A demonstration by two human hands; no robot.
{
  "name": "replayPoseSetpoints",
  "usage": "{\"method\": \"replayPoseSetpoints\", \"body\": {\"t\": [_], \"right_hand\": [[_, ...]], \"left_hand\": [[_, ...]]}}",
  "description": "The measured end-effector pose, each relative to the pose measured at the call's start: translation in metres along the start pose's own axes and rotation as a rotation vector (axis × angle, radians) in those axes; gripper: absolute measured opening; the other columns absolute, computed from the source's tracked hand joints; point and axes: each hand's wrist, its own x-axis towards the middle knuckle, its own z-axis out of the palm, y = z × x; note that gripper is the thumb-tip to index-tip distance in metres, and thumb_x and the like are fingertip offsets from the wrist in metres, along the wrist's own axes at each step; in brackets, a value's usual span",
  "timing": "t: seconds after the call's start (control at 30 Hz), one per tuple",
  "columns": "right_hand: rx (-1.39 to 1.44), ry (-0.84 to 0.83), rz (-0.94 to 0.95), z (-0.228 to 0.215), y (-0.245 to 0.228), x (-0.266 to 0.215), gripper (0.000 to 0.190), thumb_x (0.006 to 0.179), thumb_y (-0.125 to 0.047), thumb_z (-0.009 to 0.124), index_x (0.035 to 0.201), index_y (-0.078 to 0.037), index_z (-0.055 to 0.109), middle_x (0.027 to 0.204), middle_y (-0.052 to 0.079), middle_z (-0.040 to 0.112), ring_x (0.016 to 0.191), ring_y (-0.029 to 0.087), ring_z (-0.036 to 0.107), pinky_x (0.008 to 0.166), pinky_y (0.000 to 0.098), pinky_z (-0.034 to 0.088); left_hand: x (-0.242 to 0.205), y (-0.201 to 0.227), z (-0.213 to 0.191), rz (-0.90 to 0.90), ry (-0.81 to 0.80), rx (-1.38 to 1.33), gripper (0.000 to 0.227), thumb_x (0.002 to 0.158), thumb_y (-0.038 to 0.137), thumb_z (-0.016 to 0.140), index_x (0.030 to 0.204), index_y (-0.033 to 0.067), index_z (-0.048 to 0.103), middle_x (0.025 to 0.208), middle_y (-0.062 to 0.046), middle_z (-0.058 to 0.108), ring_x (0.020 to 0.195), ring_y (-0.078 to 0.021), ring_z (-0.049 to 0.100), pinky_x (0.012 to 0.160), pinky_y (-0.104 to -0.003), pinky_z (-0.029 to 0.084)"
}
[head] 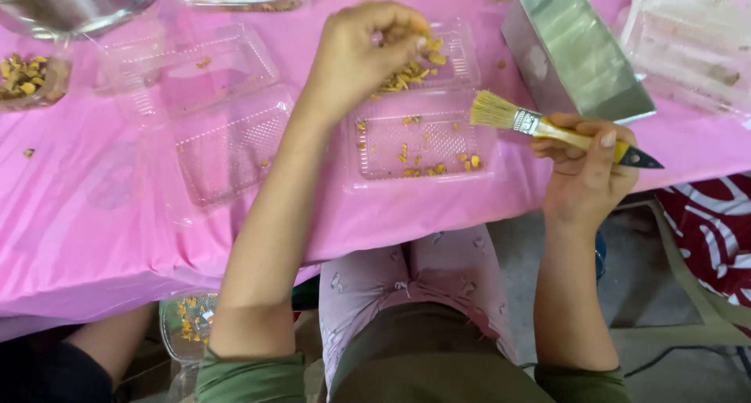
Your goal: Using a small paintbrush to clean and sort dried tea leaves or flowers inside plastic clamshell containers on a production table.
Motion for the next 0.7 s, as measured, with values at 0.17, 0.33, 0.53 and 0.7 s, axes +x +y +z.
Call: {"method": "replayPoseSetpoints", "body": {"t": [0.17,0.33,0.53,0.7], "right_hand": [[0.058,0.069,0.13,-0.011,0.022,-0.004,0.029,0.104,-0.04,0.063,0.104,-0.012,0.062,0.107,0.018,0.074,0.069,0.027,0.071,0.064,0.0342,0.062],[0.059,0.042,0.154,-0.015,0.027,-0.002,0.027,0.105,-0.039,0.061,0.105,-0.012,0.064,0.108,0.016,0.074,0.07,0.027,0.072,0.065,0.0338,0.063],[-0.004,0.014,0.069,-0.019,0.026,-0.013,0.029,0.106,-0.04,0.062,0.105,-0.011,0.057,0.106,0.022,0.071,0.068,0.031,0.069,0.063,0.0359,0.062],[-0.015,0.048,0.13,-0.016,0.024,-0.007,0.035,0.101,-0.046,0.066,0.103,-0.011,0.06,0.106,0.019,0.073,0.07,0.029,0.071,0.064,0.0352,0.062]], "left_hand": [[-0.006,-0.067,0.013,0.013,-0.07,0.705,0.016,0.086,0.008,0.058,0.085,0.0188,0.068,0.076,0.003,0.068,0.085,-0.0277,0.056,0.074,-0.047,0.036],[-0.024,-0.051,0.027,-0.089,-0.189,0.862,0.015,0.088,0.012,0.055,0.077,0.0146,0.065,0.081,-0.003,0.066,0.089,-0.0286,0.052,0.078,-0.044,0.03],[-0.06,-0.058,0.059,0.059,-0.327,1.031,0.014,0.08,0.018,0.074,0.071,0.008,0.073,0.085,-0.006,0.059,0.096,-0.0307,0.05,0.083,-0.052,0.038],[-0.064,-0.09,0.073,0.093,-0.193,1.132,0.014,0.073,0.021,0.068,0.073,0.0108,0.077,0.09,-0.004,0.063,0.099,-0.0335,0.049,0.08,-0.05,0.034]]}}
